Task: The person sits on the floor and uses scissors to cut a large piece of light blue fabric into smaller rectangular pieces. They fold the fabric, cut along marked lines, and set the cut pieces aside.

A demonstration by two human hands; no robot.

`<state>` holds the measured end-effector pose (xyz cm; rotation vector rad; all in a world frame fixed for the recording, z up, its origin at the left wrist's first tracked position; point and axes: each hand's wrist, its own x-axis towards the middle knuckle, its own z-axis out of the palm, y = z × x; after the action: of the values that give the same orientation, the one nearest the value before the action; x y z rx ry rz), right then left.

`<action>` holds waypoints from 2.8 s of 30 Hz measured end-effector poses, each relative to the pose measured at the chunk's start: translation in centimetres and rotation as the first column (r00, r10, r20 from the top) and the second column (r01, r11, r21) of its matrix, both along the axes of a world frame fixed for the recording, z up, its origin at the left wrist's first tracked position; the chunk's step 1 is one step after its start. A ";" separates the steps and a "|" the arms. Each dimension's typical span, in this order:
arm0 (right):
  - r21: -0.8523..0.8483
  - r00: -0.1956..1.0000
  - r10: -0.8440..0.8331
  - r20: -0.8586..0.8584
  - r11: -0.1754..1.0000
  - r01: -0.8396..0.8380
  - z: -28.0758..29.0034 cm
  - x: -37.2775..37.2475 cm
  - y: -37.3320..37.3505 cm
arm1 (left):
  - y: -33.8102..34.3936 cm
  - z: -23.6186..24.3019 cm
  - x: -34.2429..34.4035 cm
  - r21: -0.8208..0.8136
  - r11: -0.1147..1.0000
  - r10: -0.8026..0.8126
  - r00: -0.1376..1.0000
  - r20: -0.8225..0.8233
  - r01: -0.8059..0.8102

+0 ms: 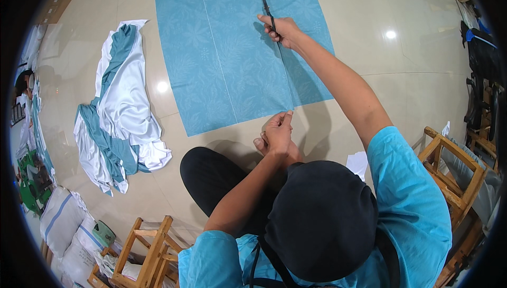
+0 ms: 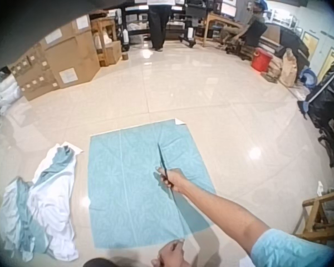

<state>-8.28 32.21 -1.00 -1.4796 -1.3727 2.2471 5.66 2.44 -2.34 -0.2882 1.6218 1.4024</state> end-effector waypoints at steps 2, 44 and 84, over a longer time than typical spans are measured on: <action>0.005 1.000 0.002 0.002 1.000 -0.002 -0.3 -0.1 0.0 | 0.0 0.0 0.0 0.004 1.000 0.001 1.000 0.007 -0.001; 0.037 1.000 -0.001 -0.007 0.999 0.002 -0.4 -2.6 2.8 | 0.4 1.1 -0.3 -0.018 1.000 -0.013 1.000 -0.005 0.013; 0.108 1.000 0.022 -0.018 0.994 -0.020 -0.7 -5.1 5.2 | 0.4 1.0 -0.1 -0.020 1.000 0.004 1.000 0.024 -0.003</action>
<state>-13.39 37.38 -1.74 -1.4115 -1.4849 2.1559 5.56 2.88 -1.34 -0.3181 1.6174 1.3810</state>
